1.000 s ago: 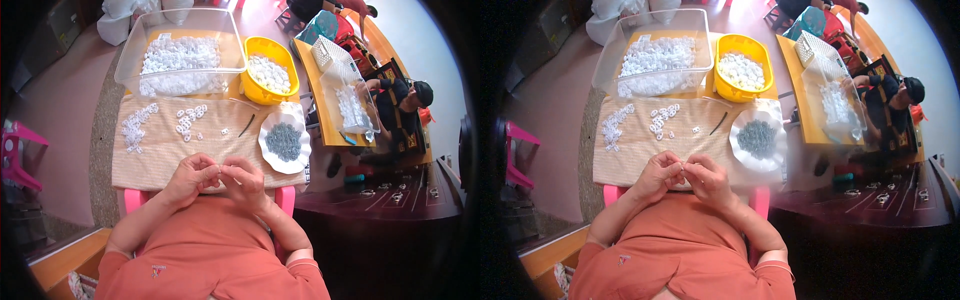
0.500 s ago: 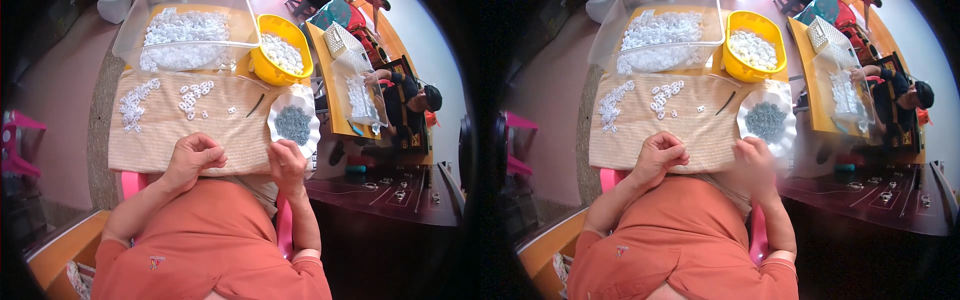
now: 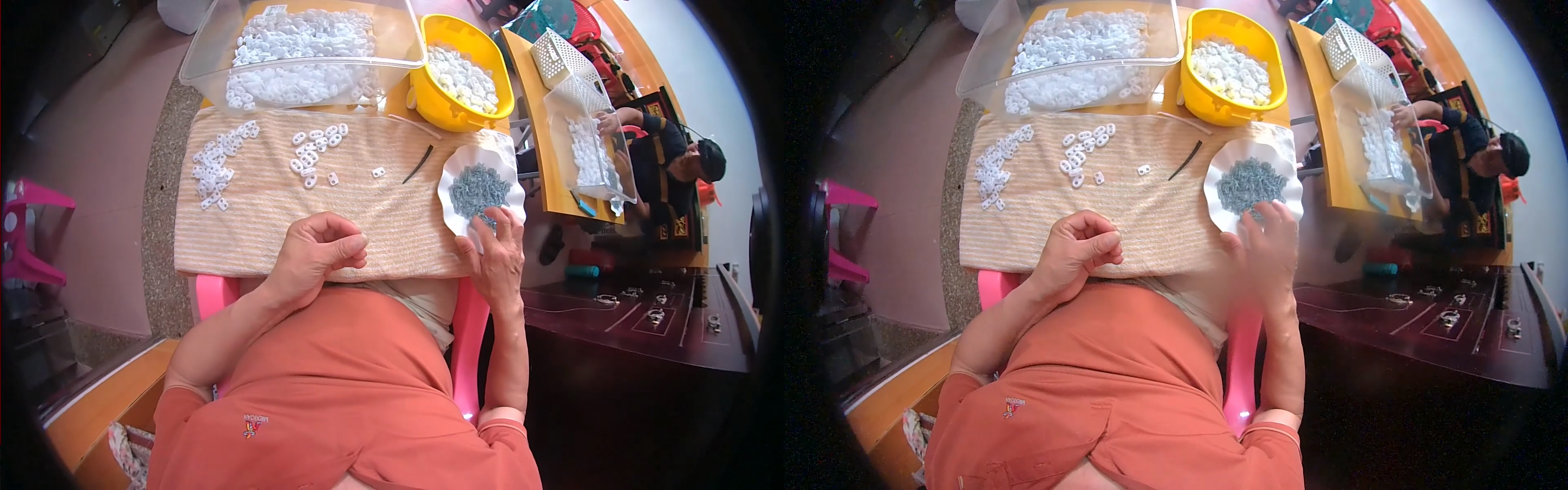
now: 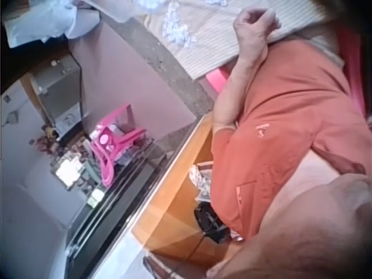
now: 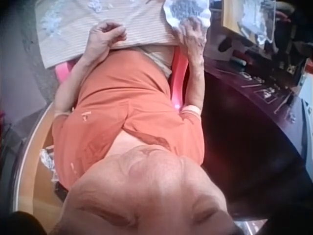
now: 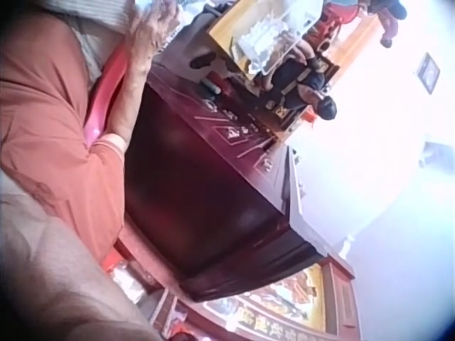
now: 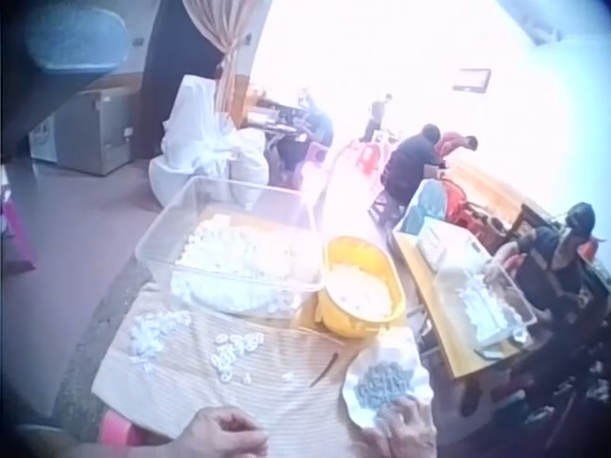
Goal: The recorder is assembling small white plastic components by inserting blue pins using their fingers and a small pick tool.
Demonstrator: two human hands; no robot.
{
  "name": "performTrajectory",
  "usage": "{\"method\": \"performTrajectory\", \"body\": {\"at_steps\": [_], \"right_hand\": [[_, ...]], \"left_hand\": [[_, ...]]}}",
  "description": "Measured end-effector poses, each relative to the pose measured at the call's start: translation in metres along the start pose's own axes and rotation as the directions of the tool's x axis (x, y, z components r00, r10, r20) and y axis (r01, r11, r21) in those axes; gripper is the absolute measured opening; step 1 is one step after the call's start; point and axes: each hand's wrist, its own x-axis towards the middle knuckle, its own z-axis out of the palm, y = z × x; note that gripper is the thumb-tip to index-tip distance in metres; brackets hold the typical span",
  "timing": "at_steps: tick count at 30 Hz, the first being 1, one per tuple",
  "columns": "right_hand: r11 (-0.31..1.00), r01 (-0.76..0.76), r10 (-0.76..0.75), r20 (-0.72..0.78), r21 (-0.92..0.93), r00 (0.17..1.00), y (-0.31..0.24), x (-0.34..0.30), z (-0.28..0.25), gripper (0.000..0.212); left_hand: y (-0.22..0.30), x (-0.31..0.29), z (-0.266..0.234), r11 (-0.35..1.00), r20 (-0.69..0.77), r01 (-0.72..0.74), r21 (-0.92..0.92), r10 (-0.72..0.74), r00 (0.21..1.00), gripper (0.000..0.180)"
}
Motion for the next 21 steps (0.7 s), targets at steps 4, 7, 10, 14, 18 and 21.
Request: {"method": "performTrajectory", "body": {"at_steps": [4, 7, 10, 14, 18, 21], "right_hand": [[1.0, 0.013, -0.012, 0.042, -0.02, 0.999, -0.001, -0.002, 0.0016, 0.037], [0.999, 0.022, -0.023, 0.028, 0.025, 0.999, 0.0017, -0.004, 0.0069, 0.036], [1.0, 0.002, -0.002, -0.002, 0.017, 1.0, 0.0011, -0.0029, 0.0071, 0.036], [0.999, -0.001, 0.001, 0.013, 0.041, 1.0, 0.0015, -0.0036, 0.0076, 0.036], [0.996, 0.007, -0.007, 0.01, 0.091, 1.0, 0.0019, -0.0037, 0.0059, 0.034], [0.995, -0.003, 0.003, -0.001, 0.095, 1.0, 0.0013, -0.0039, 0.0058, 0.033]], "left_hand": [[0.0015, -0.0007, 0.0008, 1.0, -0.002, 0.014, 0.003, -0.014, 1.0, 0.007], [0.0021, -0.0008, 0.0017, 1.0, -0.003, 0.022, 0.0, -0.022, 1.0, 0.007], [0.0031, -0.0011, 0.0023, 1.0, 0.0, 0.025, -0.004, -0.025, 1.0, 0.007], [0.0026, -0.0011, 0.0013, 1.0, 0.016, 0.027, -0.009, -0.026, 1.0, 0.007], [0.002, -0.0008, 0.0005, 0.999, 0.024, 0.031, -0.009, -0.031, 0.999, 0.006], [0.0016, -0.0006, 0.0003, 0.999, 0.023, 0.036, -0.011, -0.036, 0.999, 0.006]]}}
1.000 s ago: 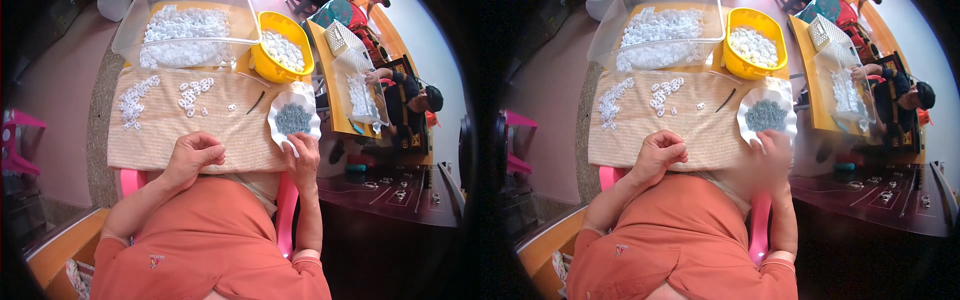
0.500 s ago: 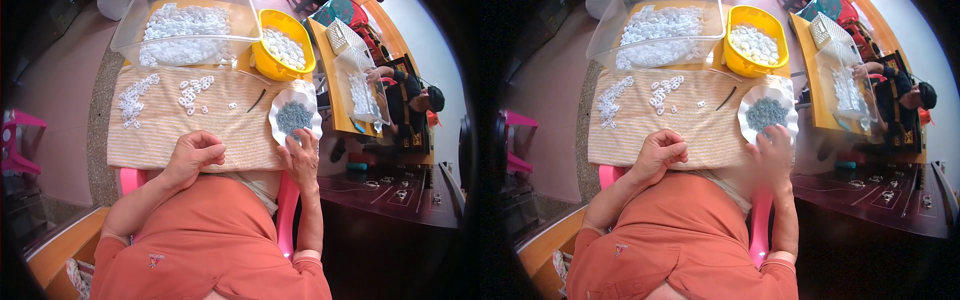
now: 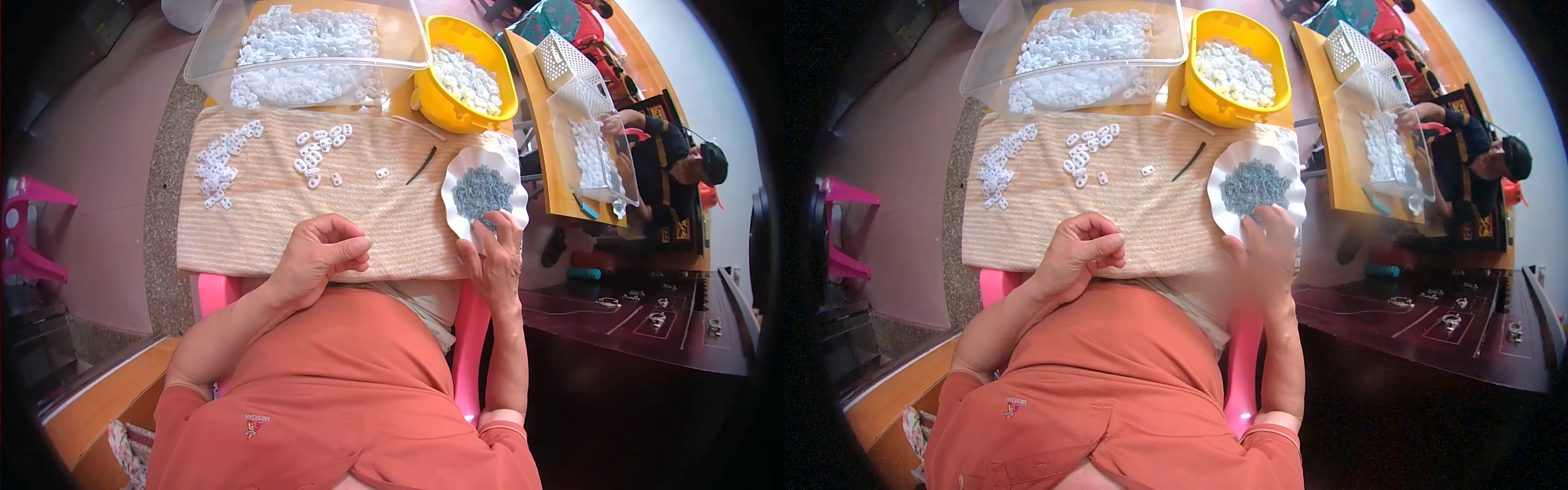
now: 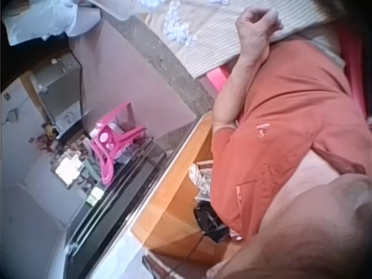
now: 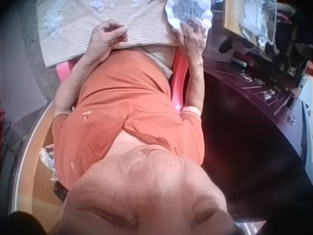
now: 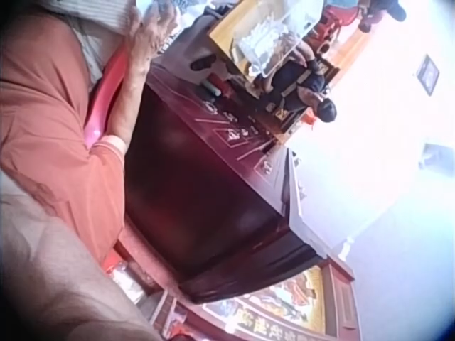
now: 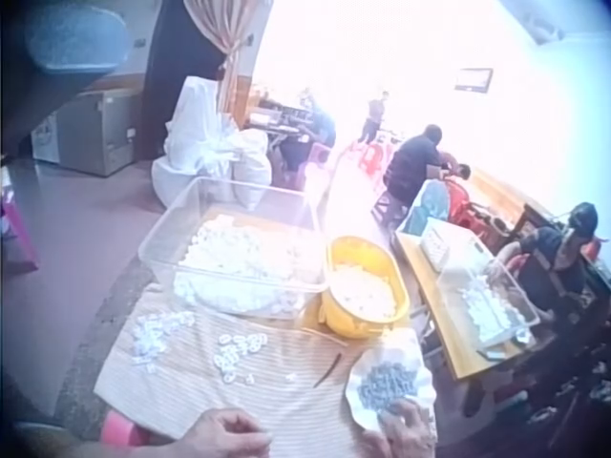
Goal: The recorder is assembling small white plastic components by inserting blue pins using their fingers and a small pick tool.
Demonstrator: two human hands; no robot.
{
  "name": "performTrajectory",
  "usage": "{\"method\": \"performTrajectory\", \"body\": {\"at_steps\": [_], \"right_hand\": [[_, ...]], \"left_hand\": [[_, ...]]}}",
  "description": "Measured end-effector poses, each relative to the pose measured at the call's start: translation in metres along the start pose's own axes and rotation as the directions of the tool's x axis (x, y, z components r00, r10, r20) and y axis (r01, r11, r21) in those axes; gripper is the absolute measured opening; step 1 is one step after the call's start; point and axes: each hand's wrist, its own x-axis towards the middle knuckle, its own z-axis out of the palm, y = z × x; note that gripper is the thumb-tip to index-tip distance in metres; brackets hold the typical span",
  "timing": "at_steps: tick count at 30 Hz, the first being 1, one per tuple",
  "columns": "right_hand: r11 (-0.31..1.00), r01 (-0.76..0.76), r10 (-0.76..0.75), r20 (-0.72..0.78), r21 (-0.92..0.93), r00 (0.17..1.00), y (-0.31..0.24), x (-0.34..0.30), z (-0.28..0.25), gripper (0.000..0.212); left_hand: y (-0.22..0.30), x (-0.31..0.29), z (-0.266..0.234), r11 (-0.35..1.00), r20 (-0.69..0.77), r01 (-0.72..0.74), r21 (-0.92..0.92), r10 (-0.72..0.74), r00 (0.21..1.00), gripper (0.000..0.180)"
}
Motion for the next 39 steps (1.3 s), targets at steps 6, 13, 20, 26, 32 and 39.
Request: {"method": "performTrajectory", "body": {"at_steps": [6, 13, 20, 26, 32, 39], "right_hand": [[0.999, 0.001, -0.002, 0.008, 0.034, 1.0, 0.002, -0.001, 0.001, 0.032], [1.0, 0.03, -0.03, -0.027, -0.005, 0.999, -0.001, -0.002, 0.002, 0.03], [0.996, 0.086, -0.09, -0.134, -0.039, 0.987, -0.007, -0.009, 0.01, 0.019], [0.995, 0.094, -0.102, -0.213, -0.044, 0.972, -0.007, -0.013, 0.019, 0.016], [0.994, 0.107, -0.112, -0.25, -0.032, 0.962, -0.013, -0.011, 0.019, 0.017], [0.993, 0.119, -0.11, -0.282, 0.015, 0.953, -0.014, -0.013, 0.021, 0.016]], "left_hand": [[0.0, 0.0, 0.0, 1.0, 0.001, 0.003, 0.007, -0.003, 1.0, 0.007], [0.0, 0.001, 0.0, 1.0, 0.004, 0.003, 0.011, -0.003, 1.0, 0.006], [-0.001, 0.0, 0.001, 1.0, -0.013, 0.006, 0.019, -0.006, 1.0, 0.007], [-0.002, 0.002, 0.0, 1.0, -0.014, 0.008, 0.01, -0.008, 1.0, 0.008], [0.001, 0.002, 0.0, 1.0, -0.004, 0.003, 0.019, -0.003, 1.0, 0.007], [0.0, 0.001, 0.0, 1.0, -0.013, 0.017, 0.011, -0.016, 1.0, 0.007]]}}
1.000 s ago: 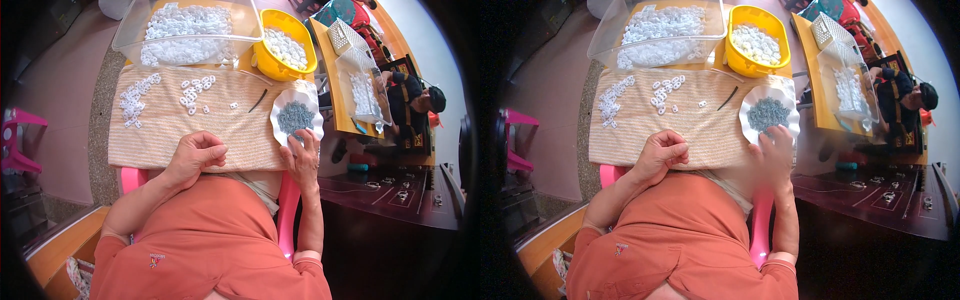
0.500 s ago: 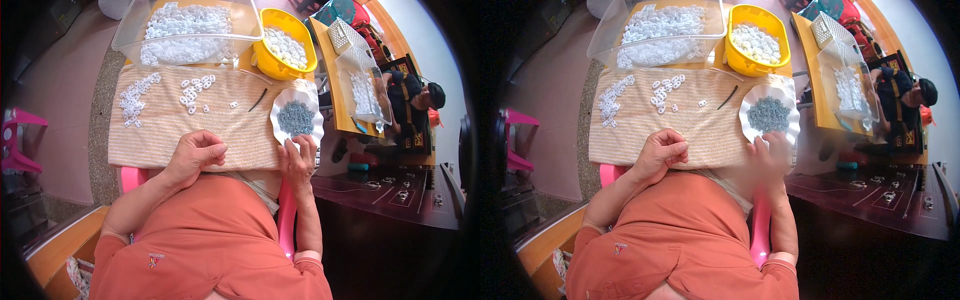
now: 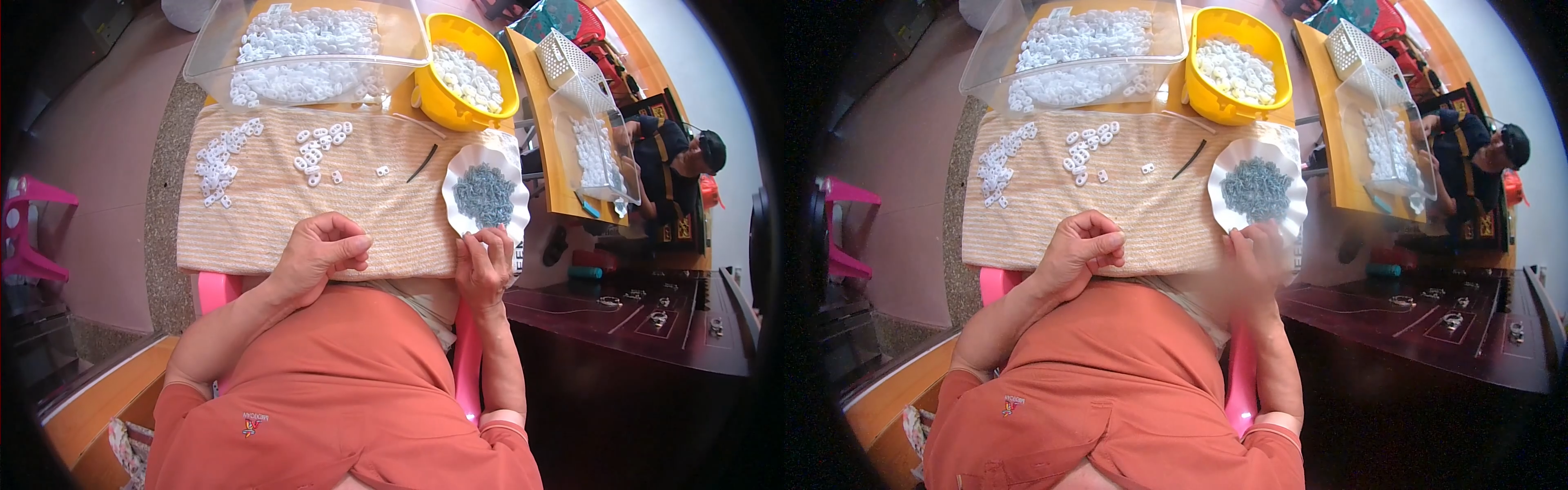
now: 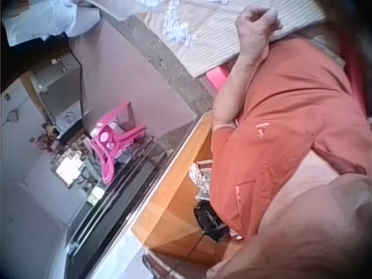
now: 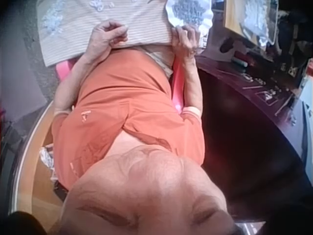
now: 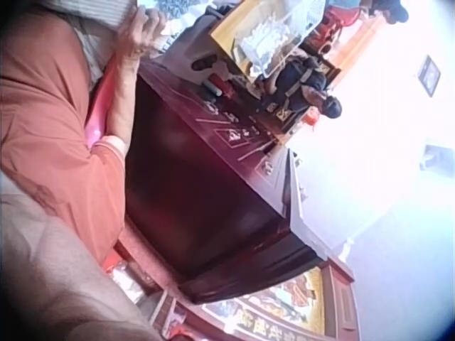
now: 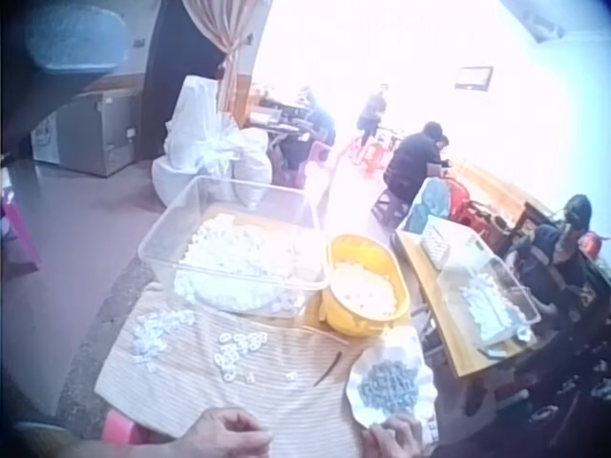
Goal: The recorder is assembling small white plastic components by inserting blue pins using their fingers and a small pick tool.
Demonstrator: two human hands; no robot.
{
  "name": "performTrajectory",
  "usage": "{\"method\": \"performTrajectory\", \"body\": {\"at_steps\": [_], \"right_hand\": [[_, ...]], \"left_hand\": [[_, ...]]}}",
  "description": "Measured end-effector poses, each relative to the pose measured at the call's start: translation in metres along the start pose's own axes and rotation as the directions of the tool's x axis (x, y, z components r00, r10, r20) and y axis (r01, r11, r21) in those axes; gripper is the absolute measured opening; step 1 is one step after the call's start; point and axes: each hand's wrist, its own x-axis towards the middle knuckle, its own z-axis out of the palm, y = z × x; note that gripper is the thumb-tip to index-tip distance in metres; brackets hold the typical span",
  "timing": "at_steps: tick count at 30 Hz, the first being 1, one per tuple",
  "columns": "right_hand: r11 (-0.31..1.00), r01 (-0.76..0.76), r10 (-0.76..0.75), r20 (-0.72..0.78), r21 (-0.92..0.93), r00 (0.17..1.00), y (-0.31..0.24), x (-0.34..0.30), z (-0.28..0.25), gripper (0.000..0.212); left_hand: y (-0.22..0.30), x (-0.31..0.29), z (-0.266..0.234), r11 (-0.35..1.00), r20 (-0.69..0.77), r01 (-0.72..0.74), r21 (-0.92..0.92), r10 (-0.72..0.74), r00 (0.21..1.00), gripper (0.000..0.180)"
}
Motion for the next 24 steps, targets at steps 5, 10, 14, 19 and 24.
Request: {"method": "performTrajectory", "body": {"at_steps": [5, 10, 14, 19, 24], "right_hand": [[0.996, -0.057, 0.058, -0.011, 0.072, 0.998, -0.003, 0.0, -0.001, 0.014], [0.976, -0.155, 0.162, -0.035, 0.151, 0.986, -0.003, 0.001, 0.0, 0.01], [0.951, -0.217, 0.234, -0.051, 0.22, 0.971, -0.003, 0.005, -0.004, 0.008], [0.911, -0.261, 0.281, -0.016, 0.32, 0.959, -0.012, 0.014, -0.007, 0.007], [0.835, -0.227, 0.188, 0.128, 0.501, 0.974, -0.053, 0.029, -0.013, 0.009]], "left_hand": [[-0.002, -0.001, -0.001, 1.0, 0.001, 0.005, 0.002, -0.005, 1.0, 0.007], [-0.002, -0.001, -0.001, 1.0, 0.009, 0.006, 0.004, -0.006, 1.0, 0.008], [-0.001, -0.002, -0.001, 1.0, 0.013, 0.011, 0.001, -0.011, 1.0, 0.008], [-0.003, -0.002, 0.0, 1.0, 0.023, 0.013, 0.019, -0.014, 1.0, 0.007], [-0.003, -0.001, 0.004, 0.996, 0.049, 0.045, 0.079, -0.049, 0.998, 0.007]]}}
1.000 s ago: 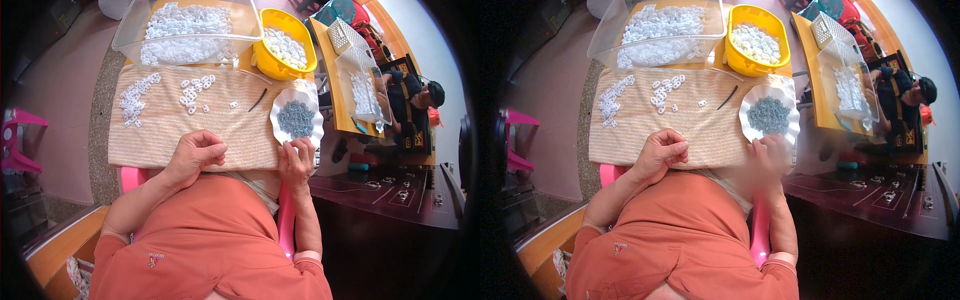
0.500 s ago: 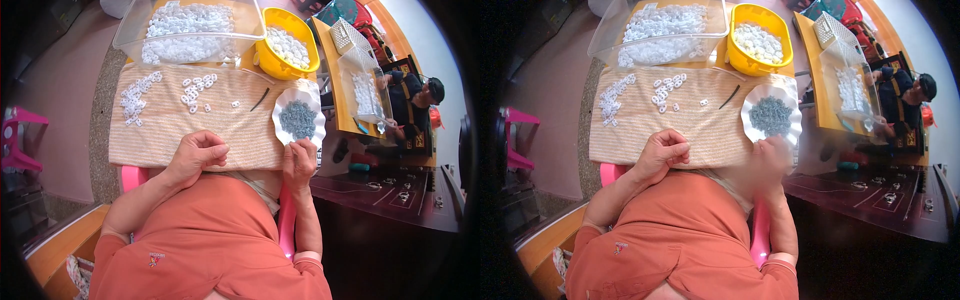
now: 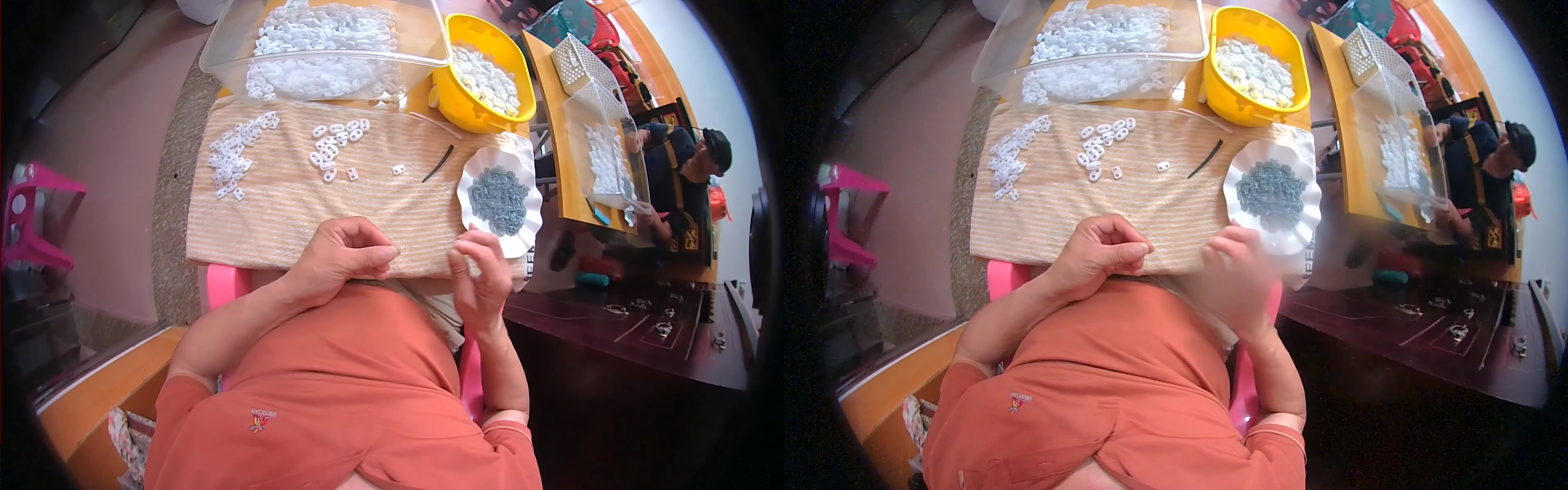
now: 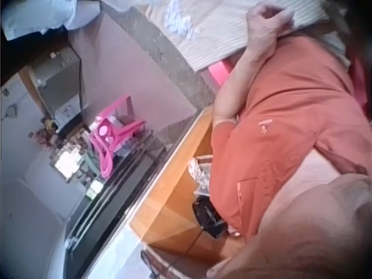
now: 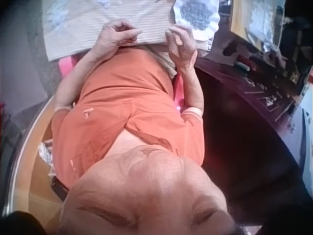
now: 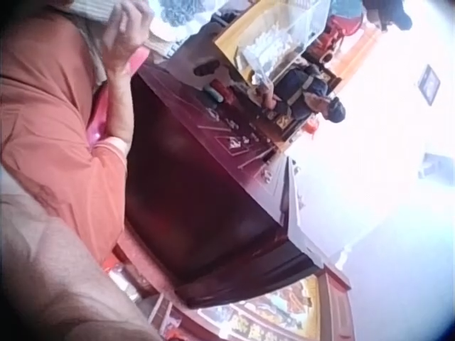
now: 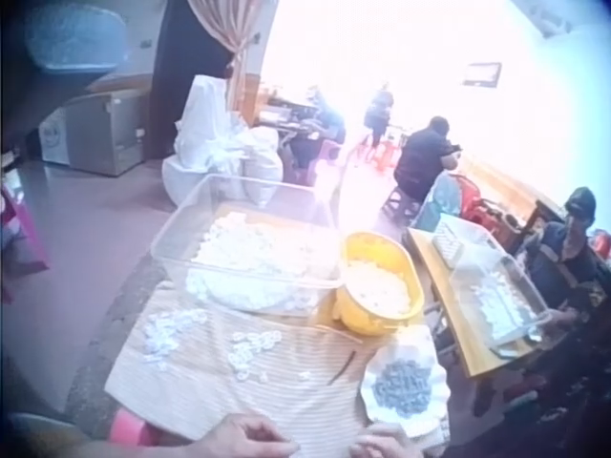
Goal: The recorder is assembling small white plastic components by inserting blue pins using their fingers and a small pick tool.
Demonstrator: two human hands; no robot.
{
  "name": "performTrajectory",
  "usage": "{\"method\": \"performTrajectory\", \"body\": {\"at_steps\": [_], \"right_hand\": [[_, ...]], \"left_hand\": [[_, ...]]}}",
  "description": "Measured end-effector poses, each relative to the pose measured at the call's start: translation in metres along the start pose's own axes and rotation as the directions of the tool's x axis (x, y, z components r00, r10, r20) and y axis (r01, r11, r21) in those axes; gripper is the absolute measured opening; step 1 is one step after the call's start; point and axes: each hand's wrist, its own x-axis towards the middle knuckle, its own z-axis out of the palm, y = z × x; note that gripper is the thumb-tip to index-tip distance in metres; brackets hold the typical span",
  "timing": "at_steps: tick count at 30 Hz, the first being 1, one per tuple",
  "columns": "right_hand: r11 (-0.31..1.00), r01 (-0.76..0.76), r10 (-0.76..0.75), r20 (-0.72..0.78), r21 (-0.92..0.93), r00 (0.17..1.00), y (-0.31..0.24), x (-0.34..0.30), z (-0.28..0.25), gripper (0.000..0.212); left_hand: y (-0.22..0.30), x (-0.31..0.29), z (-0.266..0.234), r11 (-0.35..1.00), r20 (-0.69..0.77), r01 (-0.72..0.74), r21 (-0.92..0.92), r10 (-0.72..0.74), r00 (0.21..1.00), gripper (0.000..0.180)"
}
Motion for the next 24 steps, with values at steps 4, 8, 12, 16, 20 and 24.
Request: {"method": "performTrajectory", "body": {"at_steps": [4, 8, 12, 16, 20, 24], "right_hand": [[0.998, 0.016, -0.001, 0.234, -0.062, 0.972, -0.009, -0.004, 0.019, 0.01], [0.997, 0.079, -0.079, 0.215, 0.009, 0.973, -0.01, -0.003, 0.03, 0.014], [0.978, 0.123, -0.157, 0.206, 0.17, 0.966, -0.017, 0.002, 0.031, 0.018], [0.97, 0.06, -0.102, 0.17, 0.235, 0.98, -0.018, 0.0, 0.031, 0.017], [0.952, 0.009, -0.075, 0.204, 0.307, 0.976, -0.018, 0.0, 0.031, 0.016], [0.947, -0.014, -0.042, 0.167, 0.321, 0.985, -0.018, -0.001, 0.036, 0.016]], "left_hand": [[0.0, -0.001, 0.002, 0.998, 0.132, -0.053, -0.019, 0.055, 0.99, 0.01], [0.0, -0.002, -0.001, 0.998, 0.147, -0.054, -0.016, 0.056, 0.987, 0.011], [-0.001, -0.004, -0.003, 0.994, 0.149, -0.098, 0.044, 0.091, 0.985, 0.012], [0.0, -0.005, -0.001, 0.994, 0.161, -0.102, 0.042, 0.094, 0.982, 0.012], [-0.001, -0.006, 0.0, 0.993, 0.137, -0.105, 0.055, 0.097, 0.986, 0.011], [-0.003, -0.005, 0.0, 0.991, 0.093, -0.121, 0.063, 0.115, 0.989, 0.011]]}}
